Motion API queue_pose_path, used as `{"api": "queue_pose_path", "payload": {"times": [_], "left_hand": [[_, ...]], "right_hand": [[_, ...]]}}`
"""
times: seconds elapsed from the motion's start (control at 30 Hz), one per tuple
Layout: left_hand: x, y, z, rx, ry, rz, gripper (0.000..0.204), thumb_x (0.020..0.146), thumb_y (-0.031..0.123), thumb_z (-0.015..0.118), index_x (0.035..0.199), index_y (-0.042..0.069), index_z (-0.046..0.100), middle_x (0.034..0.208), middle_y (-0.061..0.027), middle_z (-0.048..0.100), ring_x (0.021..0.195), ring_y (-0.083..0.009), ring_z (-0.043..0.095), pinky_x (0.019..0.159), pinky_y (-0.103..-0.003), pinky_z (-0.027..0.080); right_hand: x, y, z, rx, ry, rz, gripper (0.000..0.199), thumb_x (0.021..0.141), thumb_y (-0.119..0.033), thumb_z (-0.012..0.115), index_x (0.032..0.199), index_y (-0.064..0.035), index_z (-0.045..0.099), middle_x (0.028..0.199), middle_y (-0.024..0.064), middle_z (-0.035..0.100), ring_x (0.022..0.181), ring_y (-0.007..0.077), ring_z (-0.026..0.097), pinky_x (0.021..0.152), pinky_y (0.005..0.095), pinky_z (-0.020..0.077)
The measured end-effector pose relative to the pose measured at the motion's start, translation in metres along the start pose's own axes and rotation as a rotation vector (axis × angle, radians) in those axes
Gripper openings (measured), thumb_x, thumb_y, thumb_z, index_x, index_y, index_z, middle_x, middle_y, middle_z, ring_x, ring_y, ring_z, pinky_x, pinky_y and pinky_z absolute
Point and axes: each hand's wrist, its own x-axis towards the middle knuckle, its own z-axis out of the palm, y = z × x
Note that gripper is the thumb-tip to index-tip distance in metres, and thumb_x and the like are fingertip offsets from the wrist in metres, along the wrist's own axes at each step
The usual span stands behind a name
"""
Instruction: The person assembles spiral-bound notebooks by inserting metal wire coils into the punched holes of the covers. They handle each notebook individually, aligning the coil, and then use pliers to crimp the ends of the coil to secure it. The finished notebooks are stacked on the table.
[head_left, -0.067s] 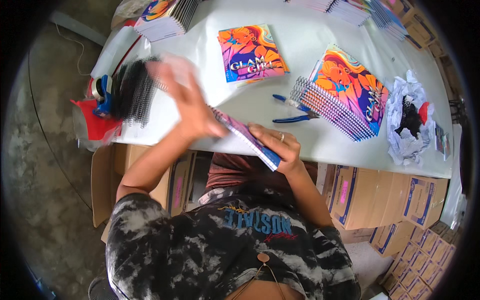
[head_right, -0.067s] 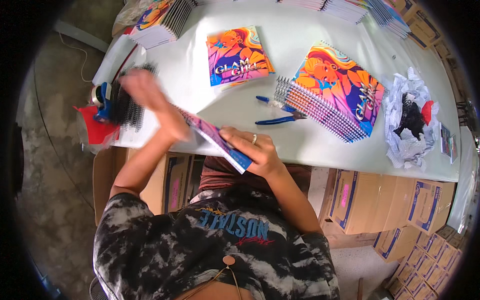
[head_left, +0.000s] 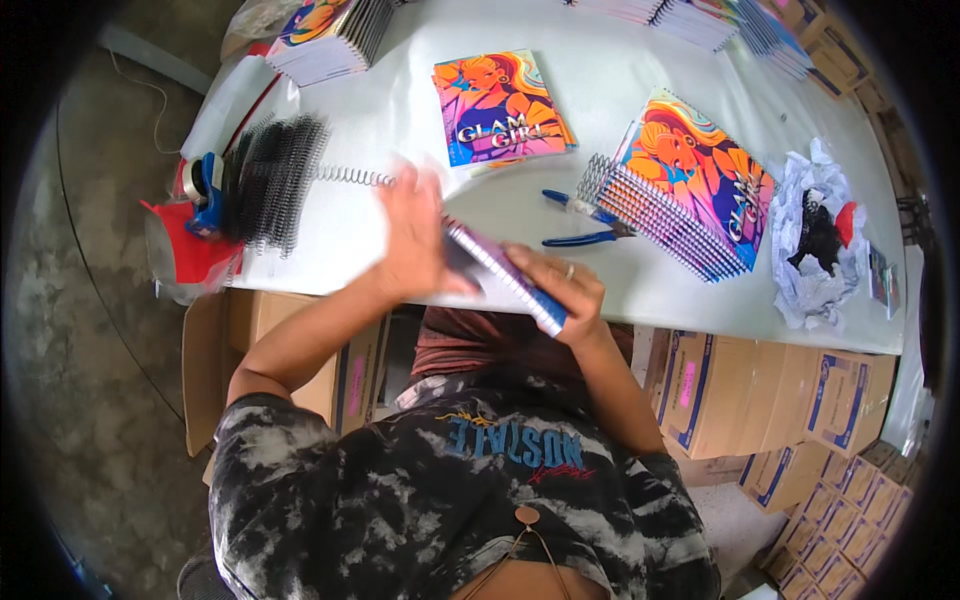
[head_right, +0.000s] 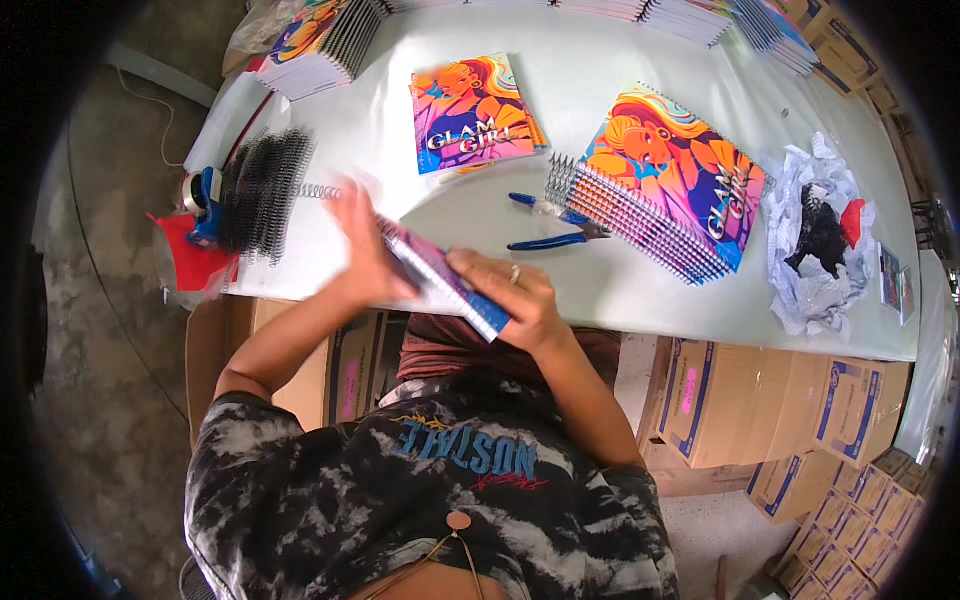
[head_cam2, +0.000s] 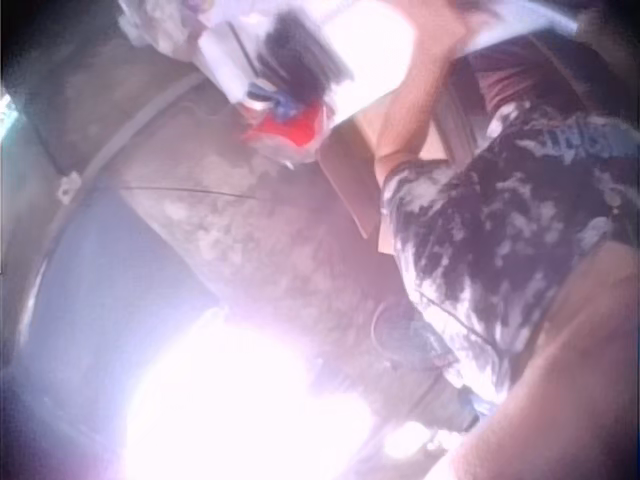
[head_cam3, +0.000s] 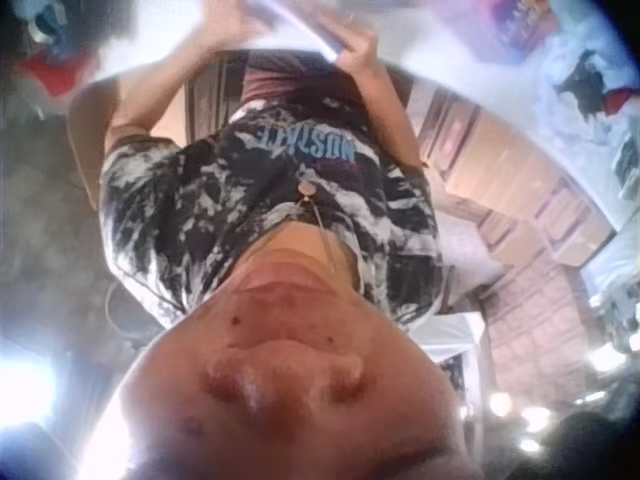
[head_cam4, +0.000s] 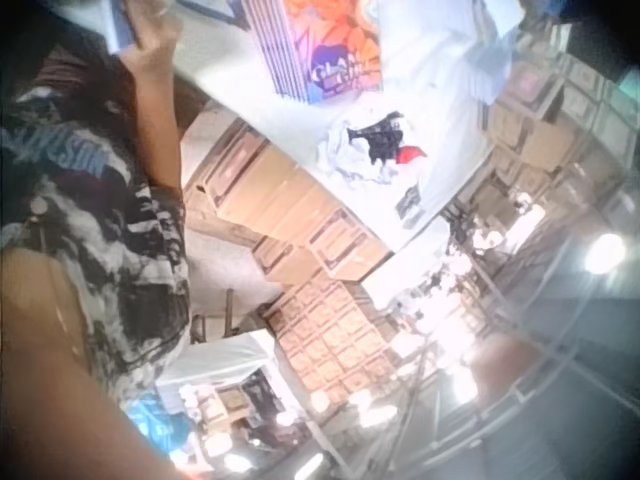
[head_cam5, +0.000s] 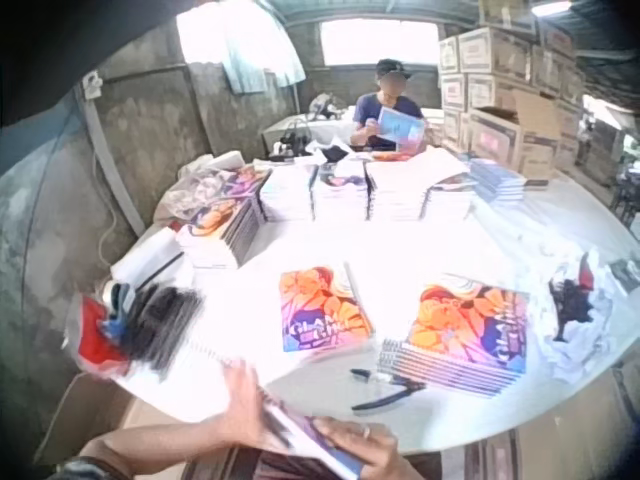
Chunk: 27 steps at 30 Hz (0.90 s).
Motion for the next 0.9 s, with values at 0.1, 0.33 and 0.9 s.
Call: {"api": "queue_pose_path", "payload": {"times": [0.1, 0.33, 0.9], "left_hand": [[-0.002, -0.004, 0.004, 0.136, 0.124, 0.373, 0.124, 0.062, 0.09, 0.027, 0.136, -0.009, 0.026, 0.142, -0.0341, 0.006, 0.133, -0.05, 0.004, 0.1, -0.067, 0.0], [-0.029, 0.011, 0.032, -0.089, 0.051, 0.216, 0.114, 0.068, 0.082, 0.04, 0.135, -0.009, 0.026, 0.138, -0.0369, 0.018, 0.131, -0.0514, 0.014, 0.103, -0.061, -0.006], [0.016, 0.032, 0.03, 0.125, -0.018, 0.197, 0.115, 0.069, 0.083, 0.036, 0.134, -0.011, 0.023, 0.13, -0.038, 0.029, 0.125, -0.0512, 0.024, 0.105, -0.059, 0.011]], "right_hand": [[0.0, 0.007, -0.006, -0.007, 0.054, 0.025, 0.038, 0.085, -0.025, 0.057, 0.104, 0.0083, 0.061, 0.099, 0.023, 0.064, 0.091, 0.0329, 0.065, 0.076, 0.0358, 0.0534], [0.005, 0.008, -0.003, 0.008, 0.053, 0.018, 0.034, 0.072, -0.002, 0.066, 0.105, 0.0048, 0.062, 0.102, 0.0186, 0.065, 0.091, 0.0274, 0.066, 0.077, 0.034, 0.0532], [0.009, 0.017, -0.016, 0.068, 0.007, 0.034, 0.039, 0.073, -0.001, 0.065, 0.111, 0.001, 0.06, 0.106, 0.0156, 0.064, 0.093, 0.0274, 0.065, 0.077, 0.0337, 0.0534]]}}
